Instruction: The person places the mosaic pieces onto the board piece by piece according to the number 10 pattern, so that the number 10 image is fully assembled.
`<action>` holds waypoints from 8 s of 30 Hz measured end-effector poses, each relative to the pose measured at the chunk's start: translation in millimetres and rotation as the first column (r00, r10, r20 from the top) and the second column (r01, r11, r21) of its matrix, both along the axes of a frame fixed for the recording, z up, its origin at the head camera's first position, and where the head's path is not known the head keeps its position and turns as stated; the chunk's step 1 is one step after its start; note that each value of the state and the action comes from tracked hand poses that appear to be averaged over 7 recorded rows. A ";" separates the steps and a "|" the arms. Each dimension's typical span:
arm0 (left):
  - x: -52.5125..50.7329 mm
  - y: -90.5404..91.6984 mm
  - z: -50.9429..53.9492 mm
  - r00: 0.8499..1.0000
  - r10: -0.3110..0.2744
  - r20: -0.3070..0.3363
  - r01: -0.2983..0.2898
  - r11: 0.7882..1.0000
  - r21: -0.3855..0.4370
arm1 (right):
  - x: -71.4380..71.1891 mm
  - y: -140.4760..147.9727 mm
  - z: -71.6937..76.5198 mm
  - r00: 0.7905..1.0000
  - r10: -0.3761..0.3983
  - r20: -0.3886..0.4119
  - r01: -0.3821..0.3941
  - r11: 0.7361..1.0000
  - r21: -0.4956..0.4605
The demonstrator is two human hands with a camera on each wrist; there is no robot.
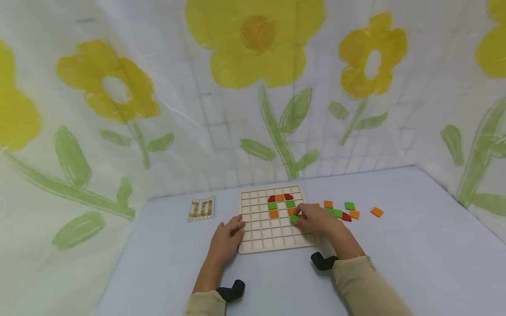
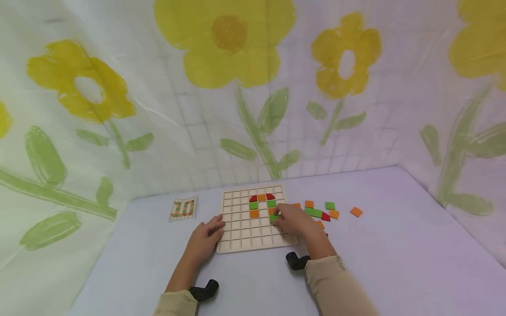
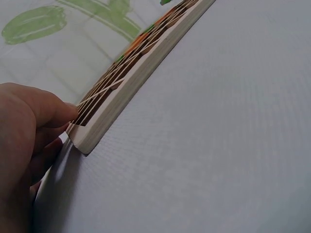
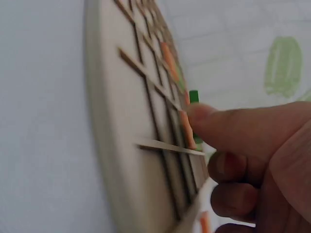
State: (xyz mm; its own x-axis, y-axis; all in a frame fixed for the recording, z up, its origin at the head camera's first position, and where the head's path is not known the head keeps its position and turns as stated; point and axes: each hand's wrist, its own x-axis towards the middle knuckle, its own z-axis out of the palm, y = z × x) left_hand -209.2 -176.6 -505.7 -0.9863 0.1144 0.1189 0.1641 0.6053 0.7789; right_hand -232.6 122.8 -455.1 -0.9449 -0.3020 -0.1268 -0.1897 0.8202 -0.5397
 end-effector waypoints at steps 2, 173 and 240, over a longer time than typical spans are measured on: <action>0.9 0.0 0.5 1.000 0.009 0.011 -0.009 1.000 0.001 | -0.6 -4.3 -1.8 1.000 -0.008 -0.006 0.008 1.000 0.022; 1.9 1.0 5.9 0.999 0.005 0.036 -0.005 1.000 0.008 | 7.7 61.4 6.2 0.954 -0.301 0.009 0.301 0.950 -0.082; -0.4 -1.4 4.1 0.999 0.000 0.043 -0.001 1.000 0.017 | 11.5 4.5 5.2 0.995 0.056 -0.085 -0.061 0.997 -0.057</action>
State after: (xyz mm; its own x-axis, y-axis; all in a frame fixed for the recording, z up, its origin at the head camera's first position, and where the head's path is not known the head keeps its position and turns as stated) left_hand -209.6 -178.0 -501.6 -0.9906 0.1126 0.0781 0.1300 0.5922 0.7952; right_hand -221.1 127.3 -449.9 -0.9319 -0.3616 -0.0286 -0.2827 0.7735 -0.5673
